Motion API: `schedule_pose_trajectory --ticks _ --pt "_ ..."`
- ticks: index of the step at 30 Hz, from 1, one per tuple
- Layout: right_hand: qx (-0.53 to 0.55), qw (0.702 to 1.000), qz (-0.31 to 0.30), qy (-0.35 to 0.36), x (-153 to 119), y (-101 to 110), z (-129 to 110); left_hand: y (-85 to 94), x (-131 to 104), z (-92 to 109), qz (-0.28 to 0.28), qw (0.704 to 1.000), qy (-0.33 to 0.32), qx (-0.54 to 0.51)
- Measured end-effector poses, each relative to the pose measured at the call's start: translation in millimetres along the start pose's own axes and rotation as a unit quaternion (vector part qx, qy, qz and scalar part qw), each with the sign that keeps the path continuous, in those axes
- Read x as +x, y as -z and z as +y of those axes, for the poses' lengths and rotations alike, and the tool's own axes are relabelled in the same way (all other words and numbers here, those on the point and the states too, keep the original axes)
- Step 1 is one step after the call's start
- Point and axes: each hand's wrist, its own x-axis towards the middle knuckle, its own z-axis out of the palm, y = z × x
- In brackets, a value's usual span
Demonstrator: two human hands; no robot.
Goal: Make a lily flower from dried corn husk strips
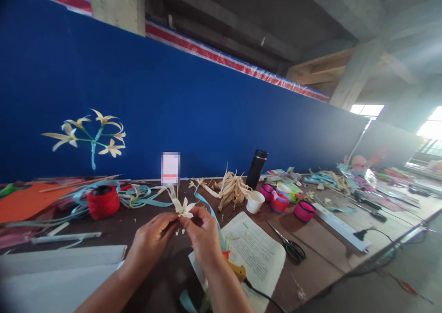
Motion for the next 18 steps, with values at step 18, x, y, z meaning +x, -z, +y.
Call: schedule_pose_trajectory --ticks 18 --pt "-0.022 0.999 0.003 0.043 -0.4 0.1 -0.1 -1.6 -4.4 3.4 0.039 0.999 0.012 0.016"
